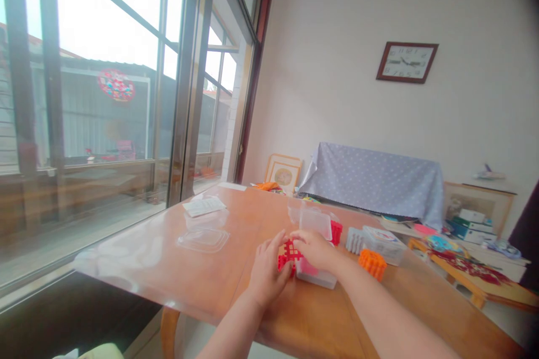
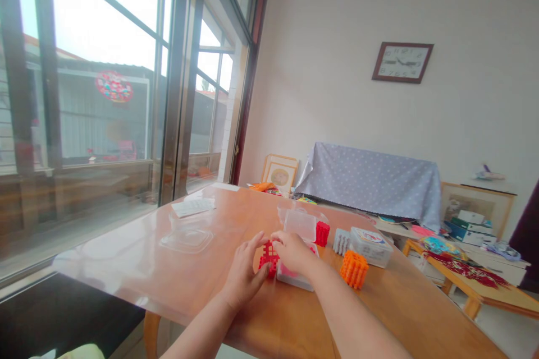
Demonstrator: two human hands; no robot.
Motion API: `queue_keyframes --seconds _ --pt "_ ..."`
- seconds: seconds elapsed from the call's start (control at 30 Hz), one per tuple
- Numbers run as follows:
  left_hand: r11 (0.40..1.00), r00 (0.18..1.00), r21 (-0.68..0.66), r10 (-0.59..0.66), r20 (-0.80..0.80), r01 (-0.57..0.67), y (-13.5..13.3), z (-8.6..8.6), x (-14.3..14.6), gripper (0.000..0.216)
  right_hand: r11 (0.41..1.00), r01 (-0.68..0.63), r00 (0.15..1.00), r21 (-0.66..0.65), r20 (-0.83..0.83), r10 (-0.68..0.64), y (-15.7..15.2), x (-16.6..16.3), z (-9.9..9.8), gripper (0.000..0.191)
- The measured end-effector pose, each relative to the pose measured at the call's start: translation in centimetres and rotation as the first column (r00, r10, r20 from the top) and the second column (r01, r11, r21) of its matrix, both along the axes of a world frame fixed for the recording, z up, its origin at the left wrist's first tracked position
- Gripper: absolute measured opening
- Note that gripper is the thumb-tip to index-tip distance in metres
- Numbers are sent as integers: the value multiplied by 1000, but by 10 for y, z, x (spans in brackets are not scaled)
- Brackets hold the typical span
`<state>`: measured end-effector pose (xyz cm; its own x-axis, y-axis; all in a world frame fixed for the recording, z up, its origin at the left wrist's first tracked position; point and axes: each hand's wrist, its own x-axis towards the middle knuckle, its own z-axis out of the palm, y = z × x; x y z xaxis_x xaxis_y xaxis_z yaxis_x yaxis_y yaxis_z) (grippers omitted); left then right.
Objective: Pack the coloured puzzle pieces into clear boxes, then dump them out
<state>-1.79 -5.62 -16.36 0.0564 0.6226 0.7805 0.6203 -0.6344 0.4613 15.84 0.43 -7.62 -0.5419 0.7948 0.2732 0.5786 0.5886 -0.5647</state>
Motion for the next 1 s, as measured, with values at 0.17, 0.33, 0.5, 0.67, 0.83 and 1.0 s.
queue_keyframes --seconds 0.17,0.33,0.5,0.67,0.83,1.0 --pt "998 999 -60 31 15 -30 6 -4 0 74 992 88 980 -87 -169 -102 2 19 4 25" --pt "957 996 -276 90 7 -84 11 -6 -1 62 974 216 919 -74 -321 -228 14 51 -4 23" --pt "898 994 -428 75 -77 -101 11 -5 2 66 970 233 953 -61 -186 -241 18 64 -20 21" --pt "852 980 -498 78 -185 -162 11 -1 2 68 974 222 972 -51 -63 -225 11 60 -31 24" --pt "827 968 -522 96 -233 -208 10 2 3 64 987 163 986 -4 22 -163 0 55 -26 29" --pt "829 966 -513 115 -232 -222 11 2 3 61 984 176 983 36 48 -178 -3 55 -23 31"
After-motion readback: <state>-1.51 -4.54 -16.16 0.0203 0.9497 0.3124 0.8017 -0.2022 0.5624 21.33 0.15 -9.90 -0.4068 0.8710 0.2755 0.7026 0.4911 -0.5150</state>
